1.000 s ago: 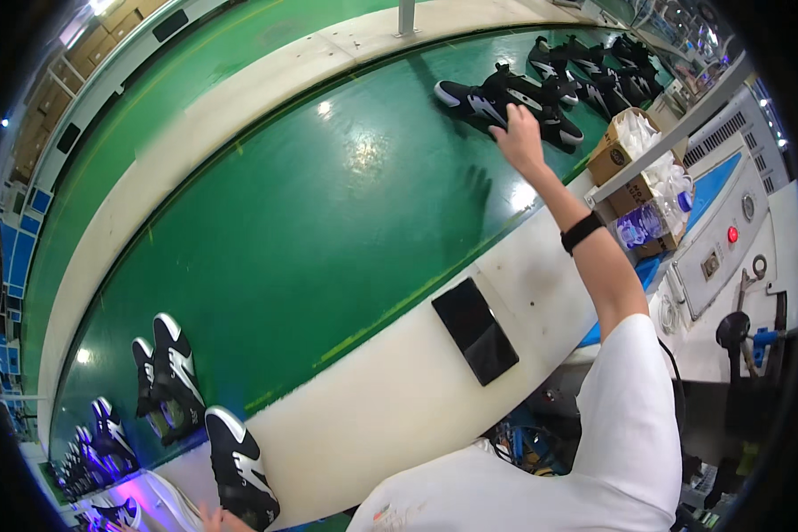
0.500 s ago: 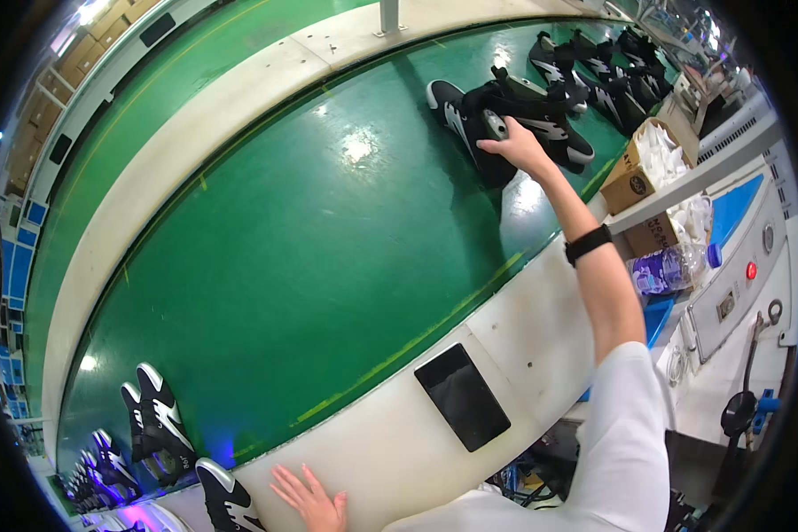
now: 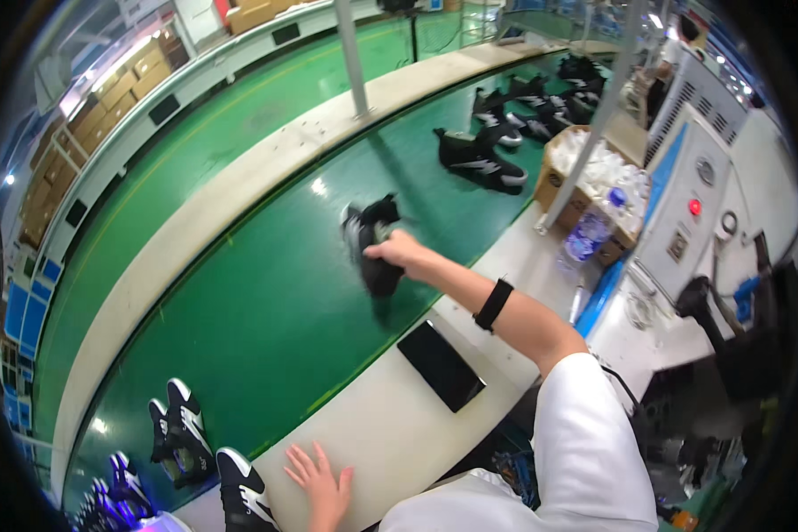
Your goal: Assembling and inspecting shoes on a factory production line.
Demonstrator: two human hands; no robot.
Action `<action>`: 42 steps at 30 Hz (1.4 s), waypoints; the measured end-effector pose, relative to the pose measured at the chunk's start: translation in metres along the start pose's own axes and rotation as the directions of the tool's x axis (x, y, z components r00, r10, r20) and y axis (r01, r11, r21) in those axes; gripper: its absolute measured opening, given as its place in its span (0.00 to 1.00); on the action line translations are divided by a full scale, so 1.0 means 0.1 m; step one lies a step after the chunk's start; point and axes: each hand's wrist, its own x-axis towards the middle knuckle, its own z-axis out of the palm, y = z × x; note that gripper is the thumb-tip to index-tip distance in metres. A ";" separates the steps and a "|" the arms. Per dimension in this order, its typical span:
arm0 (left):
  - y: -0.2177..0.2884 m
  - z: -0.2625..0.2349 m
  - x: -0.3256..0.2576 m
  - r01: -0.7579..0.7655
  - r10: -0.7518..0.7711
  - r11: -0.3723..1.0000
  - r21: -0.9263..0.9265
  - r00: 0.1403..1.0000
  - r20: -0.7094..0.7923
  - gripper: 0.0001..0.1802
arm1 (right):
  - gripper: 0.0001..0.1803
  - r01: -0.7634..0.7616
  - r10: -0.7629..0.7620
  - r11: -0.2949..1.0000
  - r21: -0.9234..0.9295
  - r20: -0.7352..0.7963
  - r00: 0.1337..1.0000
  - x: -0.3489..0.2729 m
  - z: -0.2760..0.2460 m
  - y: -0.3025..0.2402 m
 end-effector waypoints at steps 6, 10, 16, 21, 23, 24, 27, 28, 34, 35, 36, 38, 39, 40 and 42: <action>-0.34 -0.03 -0.15 -0.146 0.142 0.940 -0.308 0.989 -0.038 0.46 | 0.21 0.110 -0.010 0.952 -0.287 0.328 0.945 -1.60 0.49 0.20; 0.24 -0.31 -0.37 -0.045 -0.004 0.844 -0.535 0.996 -0.091 0.40 | 0.34 0.470 -0.275 0.799 -0.374 0.468 0.840 -2.80 0.99 1.09; 0.12 -0.10 -0.75 -0.013 -0.350 0.604 -0.797 0.894 -0.280 0.22 | 0.40 0.298 -0.080 0.939 -0.175 0.729 0.680 -3.27 1.21 1.12; -0.15 -0.03 -0.66 0.059 -0.395 0.561 -0.826 0.895 -0.205 0.19 | 0.38 0.828 -0.705 0.555 0.075 0.571 0.421 -2.98 1.63 1.07; -0.29 0.00 -0.58 0.092 -0.444 0.425 -0.901 0.888 -0.119 0.20 | 0.38 0.779 -0.663 0.609 0.151 0.637 0.394 -2.95 1.76 1.10; -0.32 -0.04 -0.54 0.125 -0.472 0.276 -0.953 0.881 -0.021 0.21 | 0.38 0.783 -0.667 0.602 0.154 0.636 0.388 -2.94 1.77 1.12; -0.17 -0.40 -0.55 0.229 -0.442 0.396 -0.889 0.897 0.034 0.22 | 0.34 0.855 -0.719 0.496 0.154 0.624 0.305 -2.84 1.79 1.30; -0.08 -0.54 -0.57 0.324 -0.428 0.472 -0.820 0.897 0.108 0.21 | 0.34 0.855 -0.719 0.495 0.155 0.626 0.302 -2.84 1.77 1.26; -0.18 -0.11 -0.89 0.061 -0.069 0.618 -0.784 0.997 0.023 0.25 | 0.14 0.917 -0.752 0.375 0.133 0.622 0.217 -2.81 1.82 0.99; -0.20 -0.11 -0.86 0.059 -0.057 0.618 -0.784 0.998 0.031 0.25 | 0.13 0.911 -0.694 0.412 0.034 0.659 0.289 -2.79 1.89 1.15; -0.21 -0.09 -0.83 0.030 -0.003 0.637 -0.770 0.999 0.037 0.26 | 0.13 0.909 -0.693 0.415 0.033 0.659 0.293 -2.79 1.86 1.08; -0.25 -0.05 -0.74 -0.030 0.099 0.671 -0.741 0.994 0.050 0.30 | 0.13 0.871 -0.584 0.492 0.014 0.747 0.318 -2.82 1.78 0.90; -0.27 -0.02 -0.68 -0.063 0.153 0.685 -0.725 0.986 0.059 0.32 | 0.14 0.832 -0.594 0.554 0.040 0.719 0.361 -2.83 1.79 0.93; -0.29 0.00 -0.61 -0.098 0.205 0.698 -0.709 0.976 0.067 0.34 | 0.14 0.831 -0.594 0.555 0.041 0.719 0.361 -2.87 1.81 0.98; -0.35 0.04 -0.50 -0.152 0.281 0.721 -0.676 0.956 0.084 0.38 | 0.17 0.710 -0.454 0.699 -0.087 0.713 0.534 -3.03 1.86 0.94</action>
